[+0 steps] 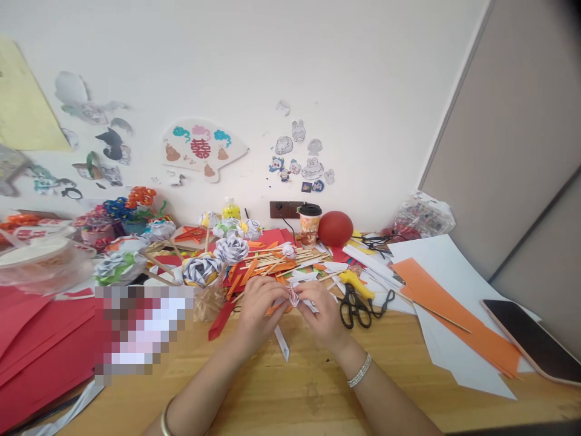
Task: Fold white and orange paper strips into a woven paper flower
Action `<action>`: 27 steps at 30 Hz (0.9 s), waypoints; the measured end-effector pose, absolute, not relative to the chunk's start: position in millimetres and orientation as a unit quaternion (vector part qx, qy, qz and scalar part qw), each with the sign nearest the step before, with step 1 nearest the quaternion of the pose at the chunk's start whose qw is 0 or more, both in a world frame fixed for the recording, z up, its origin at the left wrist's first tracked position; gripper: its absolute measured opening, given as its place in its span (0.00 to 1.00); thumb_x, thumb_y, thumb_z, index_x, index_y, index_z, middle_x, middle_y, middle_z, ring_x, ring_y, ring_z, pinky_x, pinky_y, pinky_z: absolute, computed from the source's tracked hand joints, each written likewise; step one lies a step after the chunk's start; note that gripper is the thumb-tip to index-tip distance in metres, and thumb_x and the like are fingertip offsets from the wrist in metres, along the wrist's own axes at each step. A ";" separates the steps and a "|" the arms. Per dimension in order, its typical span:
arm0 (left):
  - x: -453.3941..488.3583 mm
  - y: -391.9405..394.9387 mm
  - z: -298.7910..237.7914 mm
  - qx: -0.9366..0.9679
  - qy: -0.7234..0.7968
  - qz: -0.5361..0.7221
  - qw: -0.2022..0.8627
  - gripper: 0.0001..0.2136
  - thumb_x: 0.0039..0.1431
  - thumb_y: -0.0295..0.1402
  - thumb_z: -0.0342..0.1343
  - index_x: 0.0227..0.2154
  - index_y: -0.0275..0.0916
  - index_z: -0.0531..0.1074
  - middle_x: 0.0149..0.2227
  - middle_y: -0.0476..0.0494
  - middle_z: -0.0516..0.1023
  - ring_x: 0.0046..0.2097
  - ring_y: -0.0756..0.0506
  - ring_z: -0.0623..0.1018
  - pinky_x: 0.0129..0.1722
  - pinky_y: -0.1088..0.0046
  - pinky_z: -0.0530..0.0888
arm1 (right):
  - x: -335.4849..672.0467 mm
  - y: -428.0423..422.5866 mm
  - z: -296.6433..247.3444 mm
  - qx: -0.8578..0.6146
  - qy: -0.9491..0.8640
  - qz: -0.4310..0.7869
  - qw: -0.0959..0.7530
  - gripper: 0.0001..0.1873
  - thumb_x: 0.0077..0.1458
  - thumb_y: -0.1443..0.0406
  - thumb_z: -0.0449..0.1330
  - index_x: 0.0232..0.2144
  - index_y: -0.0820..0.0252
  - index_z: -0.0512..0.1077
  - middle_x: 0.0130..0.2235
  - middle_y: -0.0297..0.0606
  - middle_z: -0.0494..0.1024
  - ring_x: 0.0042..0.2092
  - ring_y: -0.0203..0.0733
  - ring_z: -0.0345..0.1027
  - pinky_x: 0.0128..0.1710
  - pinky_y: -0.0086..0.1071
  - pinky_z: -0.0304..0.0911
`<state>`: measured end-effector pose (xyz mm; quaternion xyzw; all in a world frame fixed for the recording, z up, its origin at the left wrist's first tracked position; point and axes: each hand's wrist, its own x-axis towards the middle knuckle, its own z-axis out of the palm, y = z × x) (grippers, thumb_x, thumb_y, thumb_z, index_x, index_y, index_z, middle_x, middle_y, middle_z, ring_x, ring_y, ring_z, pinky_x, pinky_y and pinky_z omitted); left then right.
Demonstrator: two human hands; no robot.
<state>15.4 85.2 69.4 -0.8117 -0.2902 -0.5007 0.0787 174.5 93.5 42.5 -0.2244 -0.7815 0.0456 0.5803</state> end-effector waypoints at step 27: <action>13.8 103.8 56.5 -0.754 -0.408 -0.355 -0.373 0.05 0.45 0.33 0.55 0.25 0.36 0.68 0.26 0.50 0.71 0.30 0.50 0.69 0.30 0.77 0.65 | 183.8 112.4 39.0 -0.390 -0.689 0.441 0.424 0.07 0.41 0.65 0.60 0.22 0.62 0.65 0.23 0.29 0.66 0.27 0.32 0.60 0.28 0.26 0.56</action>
